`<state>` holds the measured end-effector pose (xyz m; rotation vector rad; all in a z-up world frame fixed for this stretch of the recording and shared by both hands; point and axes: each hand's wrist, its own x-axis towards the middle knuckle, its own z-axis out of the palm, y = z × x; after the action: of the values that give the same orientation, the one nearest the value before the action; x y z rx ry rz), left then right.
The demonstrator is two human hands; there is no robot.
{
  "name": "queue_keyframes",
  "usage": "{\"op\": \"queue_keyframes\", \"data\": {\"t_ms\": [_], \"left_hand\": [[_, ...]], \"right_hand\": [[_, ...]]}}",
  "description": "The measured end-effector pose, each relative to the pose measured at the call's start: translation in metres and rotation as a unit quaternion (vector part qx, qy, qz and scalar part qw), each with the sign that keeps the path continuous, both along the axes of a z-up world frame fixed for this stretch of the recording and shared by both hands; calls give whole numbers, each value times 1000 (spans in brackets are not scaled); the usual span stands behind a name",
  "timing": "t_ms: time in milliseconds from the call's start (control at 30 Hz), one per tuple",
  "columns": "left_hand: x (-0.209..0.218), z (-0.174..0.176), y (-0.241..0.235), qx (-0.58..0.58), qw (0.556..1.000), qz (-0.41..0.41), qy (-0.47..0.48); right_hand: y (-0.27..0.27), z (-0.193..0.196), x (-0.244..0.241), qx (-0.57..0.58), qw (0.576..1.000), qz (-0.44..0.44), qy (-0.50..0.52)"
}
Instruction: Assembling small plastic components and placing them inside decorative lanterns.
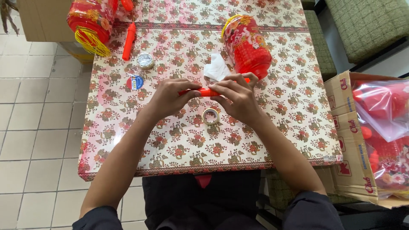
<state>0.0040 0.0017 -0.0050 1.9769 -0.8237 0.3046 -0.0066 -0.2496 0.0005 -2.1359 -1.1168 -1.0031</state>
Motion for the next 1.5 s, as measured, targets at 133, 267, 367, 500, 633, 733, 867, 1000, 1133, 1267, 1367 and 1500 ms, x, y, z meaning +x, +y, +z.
{"op": "queue_keyframes", "data": {"t_ms": [133,267,367,500,633,733,867,1000,1133,1267,1367,1500], "left_hand": [[-4,9,0,-16,999,-8,28],[-4,18,1,-62,996,-17,65],[7,7,9,-109,993,-15,40],[12,2,14,-162,986,-4,44],[14,2,15,-120,993,-4,19],[12,3,13,-100,994,-8,30],[11,-4,9,-74,997,-13,16],[4,11,6,-47,998,-32,39],[-3,7,-2,-27,999,-24,35],[-4,12,-3,-18,999,-38,28],[-4,18,3,-19,998,-41,41],[13,0,13,-81,997,1,-18]], "right_hand": [[-1,0,2,6,1000,11,-6],[-14,-32,22,59,998,9,14],[-17,-26,20,56,997,-35,41],[-10,-10,7,-137,977,-133,95],[-12,-39,13,-255,947,-179,81],[-15,-51,20,-255,950,-177,40],[-12,-42,22,-169,972,-136,94],[-10,-51,30,49,982,-4,181],[-2,-40,17,130,976,51,169],[-1,-23,9,149,971,58,180],[-9,-13,11,148,967,66,196],[-31,21,7,174,970,29,168]]}}
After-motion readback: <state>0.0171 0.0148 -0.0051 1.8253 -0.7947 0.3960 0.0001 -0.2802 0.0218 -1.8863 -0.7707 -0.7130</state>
